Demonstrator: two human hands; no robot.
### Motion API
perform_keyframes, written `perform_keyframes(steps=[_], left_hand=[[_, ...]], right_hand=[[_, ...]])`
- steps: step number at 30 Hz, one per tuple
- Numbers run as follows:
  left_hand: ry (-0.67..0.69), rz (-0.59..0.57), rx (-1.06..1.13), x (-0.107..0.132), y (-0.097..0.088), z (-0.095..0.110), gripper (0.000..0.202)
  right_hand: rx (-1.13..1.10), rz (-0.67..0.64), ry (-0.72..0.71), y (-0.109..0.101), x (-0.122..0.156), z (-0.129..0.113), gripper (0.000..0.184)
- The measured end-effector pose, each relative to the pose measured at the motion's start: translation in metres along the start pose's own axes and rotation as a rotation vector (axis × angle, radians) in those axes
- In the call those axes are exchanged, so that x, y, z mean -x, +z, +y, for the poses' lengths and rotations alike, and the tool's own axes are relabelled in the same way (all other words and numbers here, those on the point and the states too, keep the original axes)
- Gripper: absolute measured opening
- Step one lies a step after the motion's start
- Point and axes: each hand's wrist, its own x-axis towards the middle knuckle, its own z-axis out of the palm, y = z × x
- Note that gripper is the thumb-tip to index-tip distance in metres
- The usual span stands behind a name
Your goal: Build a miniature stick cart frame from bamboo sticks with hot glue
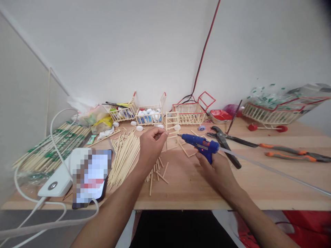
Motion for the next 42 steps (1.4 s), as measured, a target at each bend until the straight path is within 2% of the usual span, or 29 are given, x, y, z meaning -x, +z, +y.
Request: perform_keyframes(steps=[20, 42], left_hand=[[0.006, 0.02, 0.0, -0.0009, -0.0009, -0.0024, 0.015], [-0.038, 0.036, 0.056, -0.0016, -0.0002, -0.0041, 0.017]], right_hand=[[0.0, 0.021, 0.033, -0.0004, -0.0002, -0.0017, 0.041], [0.012, -0.023, 0.019, 0.001, 0.0005, 0.0004, 0.038]])
